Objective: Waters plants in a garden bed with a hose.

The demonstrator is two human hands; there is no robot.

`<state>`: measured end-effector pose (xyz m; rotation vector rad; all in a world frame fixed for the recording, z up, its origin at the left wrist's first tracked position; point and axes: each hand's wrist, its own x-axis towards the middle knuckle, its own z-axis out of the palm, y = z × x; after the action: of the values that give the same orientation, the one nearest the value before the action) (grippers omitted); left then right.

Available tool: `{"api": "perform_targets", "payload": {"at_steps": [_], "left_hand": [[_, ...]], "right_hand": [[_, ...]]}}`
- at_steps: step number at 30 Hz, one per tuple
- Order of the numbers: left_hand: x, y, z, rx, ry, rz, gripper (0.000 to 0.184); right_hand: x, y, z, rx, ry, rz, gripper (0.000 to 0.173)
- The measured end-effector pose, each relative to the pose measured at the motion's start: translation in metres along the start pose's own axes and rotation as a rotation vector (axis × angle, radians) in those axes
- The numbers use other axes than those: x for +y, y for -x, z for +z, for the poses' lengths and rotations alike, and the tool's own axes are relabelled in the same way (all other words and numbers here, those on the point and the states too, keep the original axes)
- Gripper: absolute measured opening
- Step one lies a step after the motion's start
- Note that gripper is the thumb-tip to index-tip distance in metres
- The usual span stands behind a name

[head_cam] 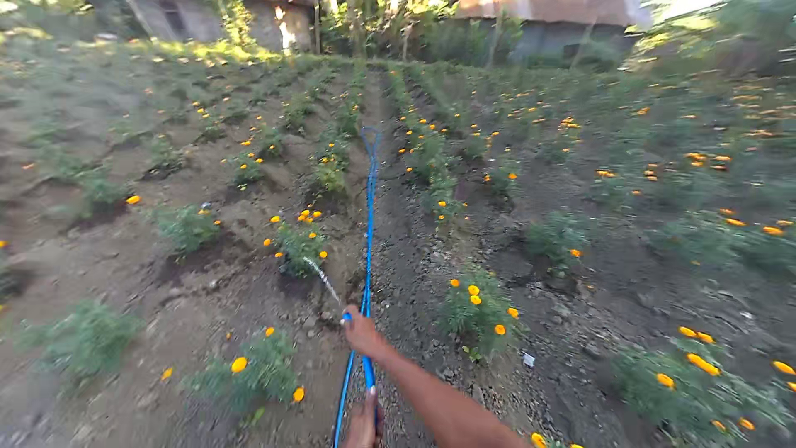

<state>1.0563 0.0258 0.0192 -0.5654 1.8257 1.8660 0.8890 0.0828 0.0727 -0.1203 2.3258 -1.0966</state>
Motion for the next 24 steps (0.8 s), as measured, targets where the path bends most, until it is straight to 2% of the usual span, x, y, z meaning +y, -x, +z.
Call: {"api": "perform_targets", "payload": {"at_steps": [9, 24], "left_hand": [[0.008, 0.008, -0.005, -0.002, -0.031, -0.050, 0.054], [0.022, 0.014, -0.010, -0.053, -0.060, -0.073, 0.055]], "right_hand": [[-0.002, -0.004, 0.013, 0.017, 0.064, -0.014, 0.040], [-0.008, 0.000, 0.009, 0.094, 0.092, 0.036, 0.037]]}}
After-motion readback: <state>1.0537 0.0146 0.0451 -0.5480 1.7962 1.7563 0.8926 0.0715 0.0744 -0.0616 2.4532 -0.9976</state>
